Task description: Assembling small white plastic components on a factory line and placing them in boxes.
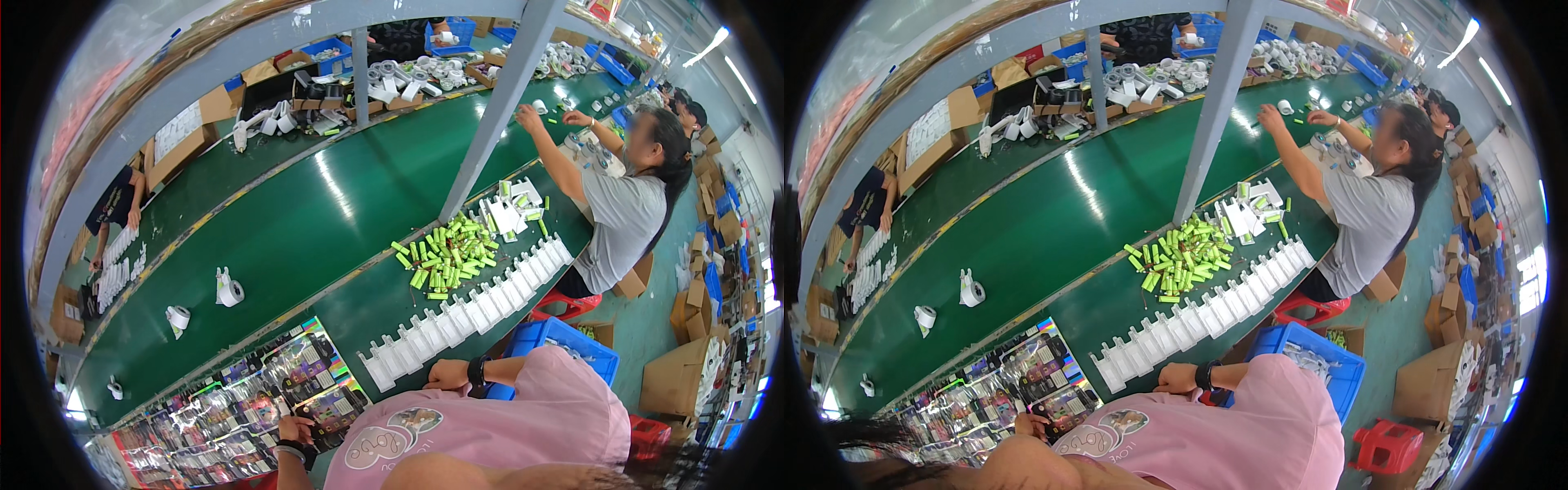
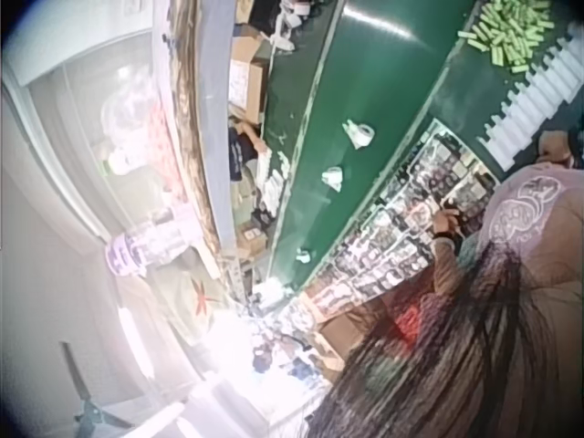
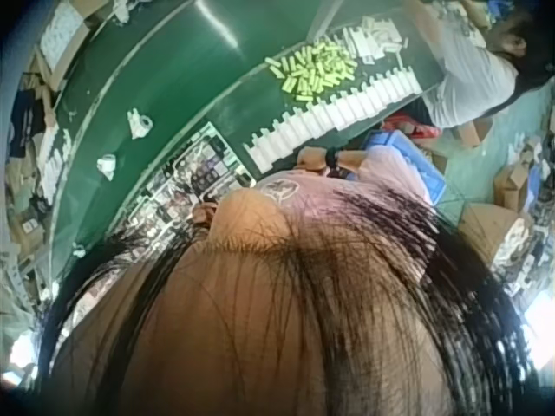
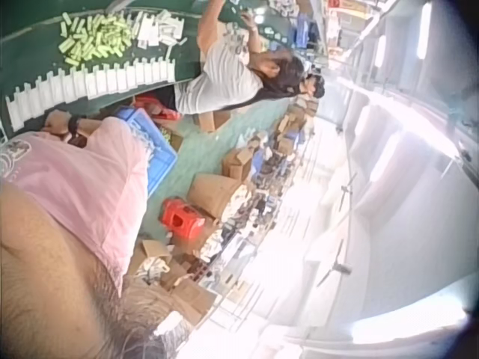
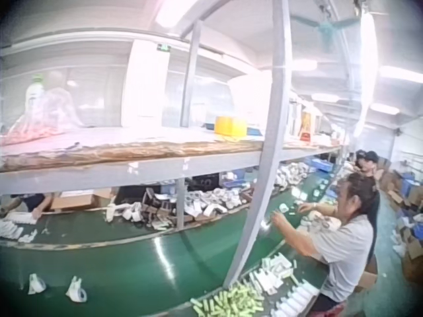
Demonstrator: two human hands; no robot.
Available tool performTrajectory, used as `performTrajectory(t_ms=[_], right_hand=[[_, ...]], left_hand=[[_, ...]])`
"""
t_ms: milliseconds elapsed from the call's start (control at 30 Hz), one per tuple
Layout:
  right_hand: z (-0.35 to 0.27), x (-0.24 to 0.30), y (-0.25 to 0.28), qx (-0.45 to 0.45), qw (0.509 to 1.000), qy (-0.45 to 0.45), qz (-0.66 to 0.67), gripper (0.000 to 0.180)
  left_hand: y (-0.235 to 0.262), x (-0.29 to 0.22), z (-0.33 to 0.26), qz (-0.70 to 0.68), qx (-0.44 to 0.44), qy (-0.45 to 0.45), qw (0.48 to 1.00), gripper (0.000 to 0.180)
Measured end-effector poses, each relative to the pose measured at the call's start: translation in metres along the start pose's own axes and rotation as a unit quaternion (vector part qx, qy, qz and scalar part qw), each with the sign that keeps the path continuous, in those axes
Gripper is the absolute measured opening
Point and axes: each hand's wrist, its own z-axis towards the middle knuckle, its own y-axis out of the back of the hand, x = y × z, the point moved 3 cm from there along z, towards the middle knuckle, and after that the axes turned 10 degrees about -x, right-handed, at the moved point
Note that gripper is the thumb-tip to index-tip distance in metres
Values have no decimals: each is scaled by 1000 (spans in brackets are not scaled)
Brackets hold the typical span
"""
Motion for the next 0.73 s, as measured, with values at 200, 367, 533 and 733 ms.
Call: performTrajectory(t_ms=[200, 367, 533, 733], right_hand=[[1, -2, -3, -3, 1000, 5, -4, 43], [1, -4, -5, -9, 1000, 1, -9, 43], [4, -5, -5, -24, 999, 19, -11, 42], [3, -4, -6, -23, 998, 51, -10, 47]], left_hand=[[3, 9, 6, -23, 12, 10, 1000, 73], [-1, 4, 5, -19, 8, -1, 1000, 74], [9, 50, 51, -32, 59, 18, 998, 76], [12, 63, 75, -46, 24, 24, 998, 80]])
